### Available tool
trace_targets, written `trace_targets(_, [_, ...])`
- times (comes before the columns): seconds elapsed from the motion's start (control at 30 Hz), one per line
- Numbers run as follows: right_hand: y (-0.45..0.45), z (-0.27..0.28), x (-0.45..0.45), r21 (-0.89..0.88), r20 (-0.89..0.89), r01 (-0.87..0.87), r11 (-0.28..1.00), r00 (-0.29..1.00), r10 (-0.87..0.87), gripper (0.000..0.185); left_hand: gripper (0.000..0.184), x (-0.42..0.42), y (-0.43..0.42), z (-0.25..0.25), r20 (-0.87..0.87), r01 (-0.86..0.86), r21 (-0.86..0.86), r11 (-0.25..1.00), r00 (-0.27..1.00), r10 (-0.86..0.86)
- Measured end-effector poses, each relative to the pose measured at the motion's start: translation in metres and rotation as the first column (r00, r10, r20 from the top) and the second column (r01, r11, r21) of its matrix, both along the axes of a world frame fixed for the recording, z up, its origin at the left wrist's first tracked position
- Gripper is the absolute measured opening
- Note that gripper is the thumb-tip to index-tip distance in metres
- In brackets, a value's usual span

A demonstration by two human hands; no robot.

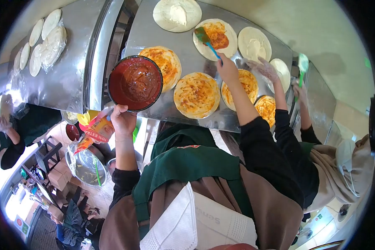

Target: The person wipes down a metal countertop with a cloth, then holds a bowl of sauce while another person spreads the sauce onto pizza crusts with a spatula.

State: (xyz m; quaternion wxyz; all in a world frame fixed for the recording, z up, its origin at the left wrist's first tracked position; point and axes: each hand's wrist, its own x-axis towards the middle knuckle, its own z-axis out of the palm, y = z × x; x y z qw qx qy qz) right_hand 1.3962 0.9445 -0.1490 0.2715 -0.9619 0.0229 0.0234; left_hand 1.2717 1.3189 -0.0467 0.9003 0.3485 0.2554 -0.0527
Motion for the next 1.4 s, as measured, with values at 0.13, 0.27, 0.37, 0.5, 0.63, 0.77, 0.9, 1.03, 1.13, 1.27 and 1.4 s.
trace_targets(0.13, [-0.012, 0.022, -0.007, 0.128, -0.069, 0.1, 0.987, 0.993, -0.092, 0.029, 0.058, -0.001, 0.001, 0.004, -0.017, -0.013, -0.003, 1.0, 1.0, 0.013])
trace_targets(0.27, [-0.022, -0.001, 0.026, 0.043, 0.054, 0.195, 0.98, 0.979, -0.197, 0.028, 0.06, -0.003, 0.002, -0.007, -0.022, -0.044, 0.009, 0.999, 0.999, 0.044])
trace_targets(0.37, [-0.013, 0.001, 0.029, -0.016, -0.012, 0.168, 0.986, 0.986, -0.168, 0.028, 0.06, -0.005, 0.0, -0.011, -0.032, -0.056, -0.002, 0.998, 0.998, 0.056])
trace_targets(0.5, [-0.01, 0.031, 0.009, -0.085, -0.127, -0.062, 0.994, 0.991, 0.051, 0.028, 0.059, -0.006, -0.004, -0.006, -0.057, -0.07, -0.006, 0.998, 0.996, 0.069])
trace_targets(0.63, [-0.021, 0.084, -0.017, -0.256, -0.264, -0.163, 0.953, 0.96, 0.094, 0.028, 0.057, -0.01, 0.0, -0.004, -0.015, -0.024, -0.045, 0.999, 1.0, 0.023])
trace_targets(0.77, [-0.023, 0.12, -0.018, -0.318, -0.306, -0.147, 0.937, 0.951, 0.045, 0.028, 0.059, -0.014, 0.004, -0.01, -0.015, -0.032, -0.064, 0.997, 0.999, 0.031])
trace_targets(0.9, [0.0, 0.094, 0.006, -0.298, -0.093, -0.09, 0.95, 0.994, 0.065, 0.027, 0.059, -0.013, -0.002, -0.007, -0.015, -0.042, -0.07, 0.997, 0.999, 0.041])
trace_targets(1.03, [-0.002, 0.055, -0.005, -0.329, -0.184, -0.172, 0.929, 0.976, 0.116, 0.027, 0.059, -0.017, -0.002, -0.012, 0.0, -0.032, -0.062, 0.998, 0.999, 0.032])
trace_targets(1.13, [-0.024, 0.079, -0.031, -0.403, -0.213, -0.159, 0.901, 0.974, 0.076, 0.027, 0.058, -0.021, 0.003, -0.014, 0.002, -0.032, -0.074, 0.997, 0.999, 0.032])
trace_targets(1.27, [-0.025, 0.128, -0.037, -0.482, -0.28, -0.085, 0.872, 0.958, -0.061, 0.026, 0.056, -0.024, 0.009, -0.019, 0.001, -0.018, -0.076, 0.997, 1.0, 0.019])
trace_targets(1.4, [-0.009, 0.111, -0.022, -0.422, -0.171, -0.049, 0.905, 0.985, -0.026, 0.026, 0.055, -0.021, 0.004, -0.013, -0.002, -0.03, -0.068, 0.997, 1.0, 0.03])
